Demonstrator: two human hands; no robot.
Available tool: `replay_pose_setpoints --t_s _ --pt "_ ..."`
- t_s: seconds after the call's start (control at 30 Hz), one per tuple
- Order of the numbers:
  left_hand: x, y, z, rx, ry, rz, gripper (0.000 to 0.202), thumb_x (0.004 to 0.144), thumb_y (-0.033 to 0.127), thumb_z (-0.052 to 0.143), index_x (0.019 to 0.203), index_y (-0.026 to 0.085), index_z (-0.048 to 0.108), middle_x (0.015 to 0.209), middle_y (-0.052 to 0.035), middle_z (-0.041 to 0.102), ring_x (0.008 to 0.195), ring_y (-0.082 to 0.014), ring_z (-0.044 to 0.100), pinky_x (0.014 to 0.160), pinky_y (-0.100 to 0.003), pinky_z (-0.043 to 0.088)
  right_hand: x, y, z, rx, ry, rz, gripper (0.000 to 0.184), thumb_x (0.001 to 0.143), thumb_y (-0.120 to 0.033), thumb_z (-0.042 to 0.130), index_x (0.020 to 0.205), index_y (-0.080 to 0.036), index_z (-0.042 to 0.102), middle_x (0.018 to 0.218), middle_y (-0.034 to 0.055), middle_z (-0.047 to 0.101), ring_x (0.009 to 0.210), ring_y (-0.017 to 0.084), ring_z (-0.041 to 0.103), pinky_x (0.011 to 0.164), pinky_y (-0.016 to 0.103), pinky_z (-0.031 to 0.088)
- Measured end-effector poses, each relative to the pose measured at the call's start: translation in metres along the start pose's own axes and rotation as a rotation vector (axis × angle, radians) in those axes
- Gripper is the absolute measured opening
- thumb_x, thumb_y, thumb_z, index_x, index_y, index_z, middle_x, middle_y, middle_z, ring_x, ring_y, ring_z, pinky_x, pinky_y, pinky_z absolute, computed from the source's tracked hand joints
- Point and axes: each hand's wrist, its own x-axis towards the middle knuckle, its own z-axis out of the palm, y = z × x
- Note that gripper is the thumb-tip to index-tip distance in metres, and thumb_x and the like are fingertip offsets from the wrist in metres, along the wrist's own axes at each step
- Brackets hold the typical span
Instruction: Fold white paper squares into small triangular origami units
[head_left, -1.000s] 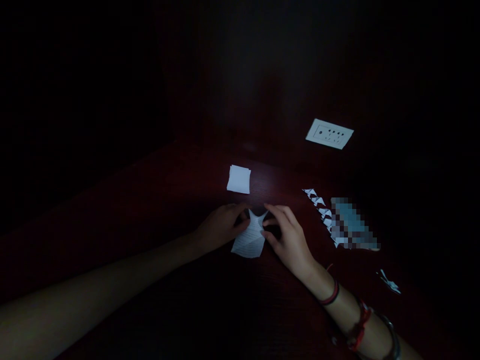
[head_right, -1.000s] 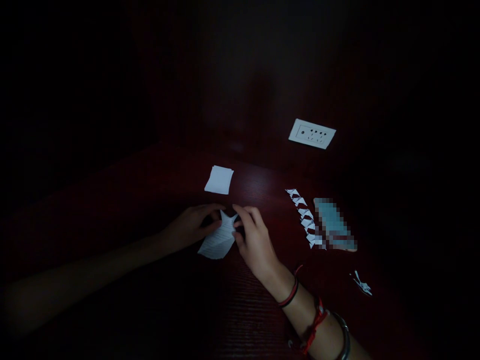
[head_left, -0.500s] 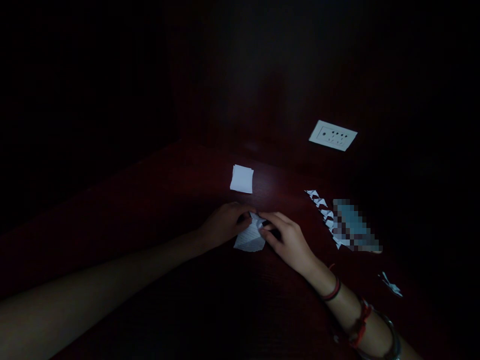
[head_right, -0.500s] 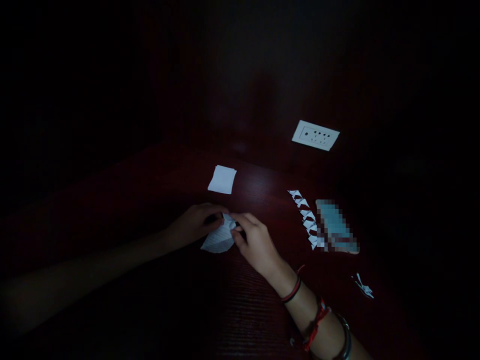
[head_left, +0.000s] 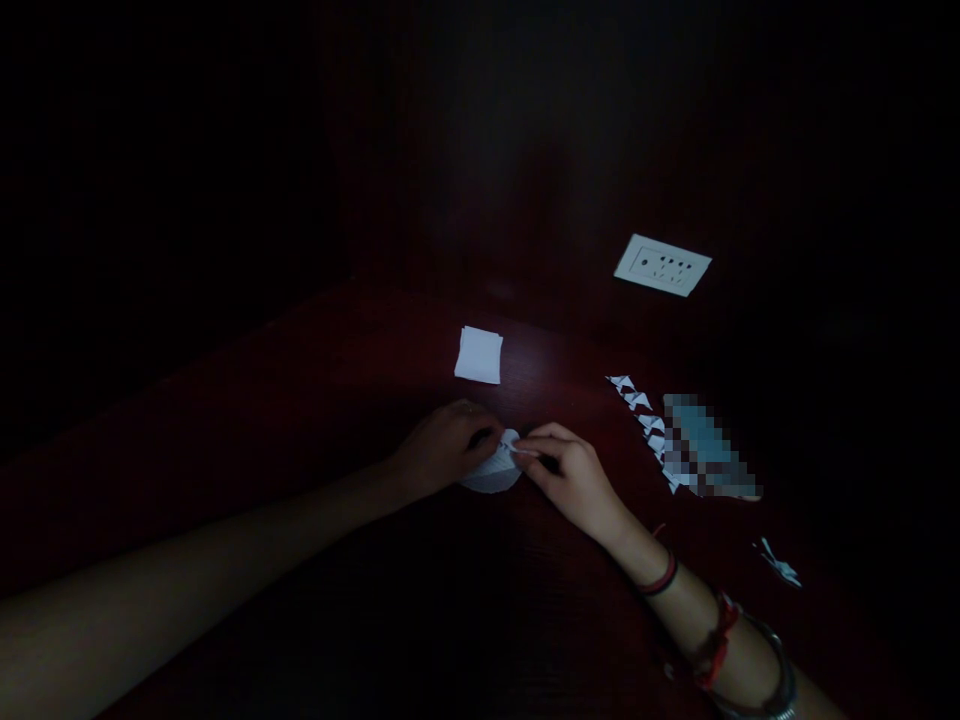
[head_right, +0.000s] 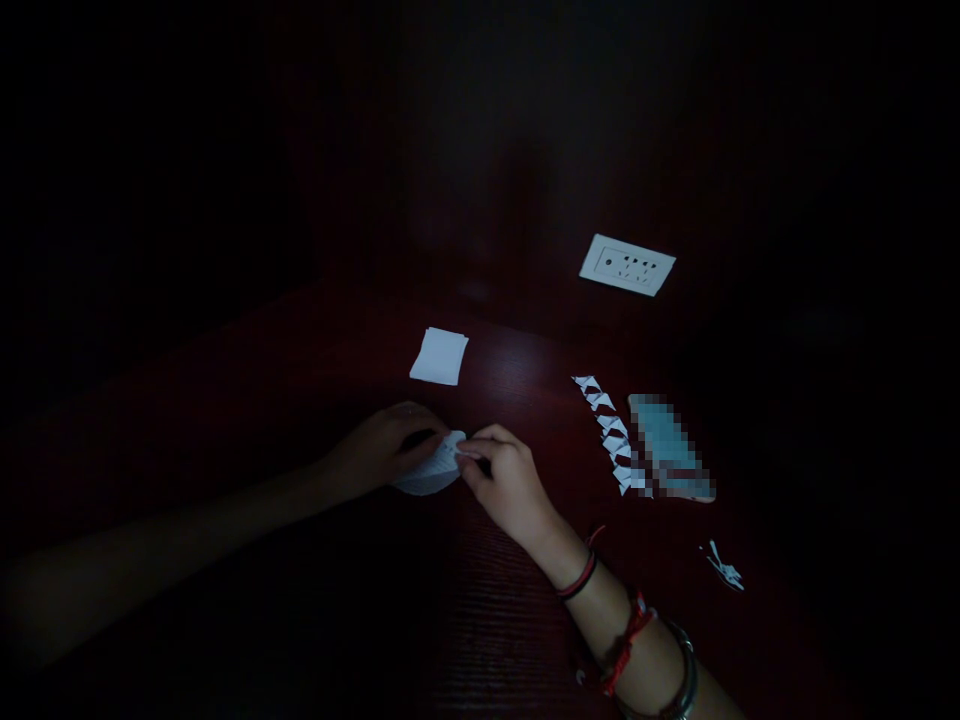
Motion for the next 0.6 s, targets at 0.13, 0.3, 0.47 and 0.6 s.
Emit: replay_pose_setpoints --t_s 0.13,0.3,0.47,0.6 --pt "0.0009 -0.0011 0.0006 -0.043 0.018 -0.053 0.014 0.078 0.023 0.047 0.079 0.018 0.06 0.079 -0.0012 0.059 0.077 -0.0147 0.052 0.07 -0.027 0.04 0.0021 0.0023 -0.0001 0.016 0.009 0.011 0.017 0.075 -0.014 0.05 0.08 -0.02 0.066 0.079 0.0029 0.059 0.074 0.012 0.055 0.068 0.025 0.045" --pt "0.0003 0.0 0.0018 -0.231 0.018 -0.151 0.007 0.072 0.018 0.051 0.076 0.019 0.056 0.076 0.0021 0.058 0.071 -0.0117 0.053 0.064 -0.024 0.04 0.0035 0.0037 0.0017 0.067 0.053 0.099 0.019 0.07 -0.011 0.053 0.085 -0.017 0.063 0.078 0.0026 0.058 0.068 0.011 0.055 0.063 0.023 0.045" --pt "-0.0014 0.0015 0.0034 -0.416 0.004 -0.184 0.014 0.071 0.016 0.052 0.085 0.018 0.052 0.079 0.0022 0.058 0.073 -0.0107 0.055 0.064 -0.022 0.042 0.0036 0.0049 0.0053 0.146 0.061 0.171 0.024 0.065 -0.007 0.055 0.086 -0.016 0.061 0.082 0.0026 0.056 0.065 0.009 0.056 0.063 0.022 0.046" --pt "-0.0024 0.0009 0.0035 -0.421 -0.029 -0.144 0.014 0.072 0.016 0.053 0.086 0.019 0.054 0.082 0.0016 0.058 0.076 -0.0111 0.055 0.067 -0.024 0.043 0.0016 0.0079 0.0069 0.209 0.059 0.155 0.019 0.064 -0.006 0.054 0.078 -0.017 0.061 0.083 0.0021 0.051 0.063 0.008 0.055 0.058 0.02 0.047"
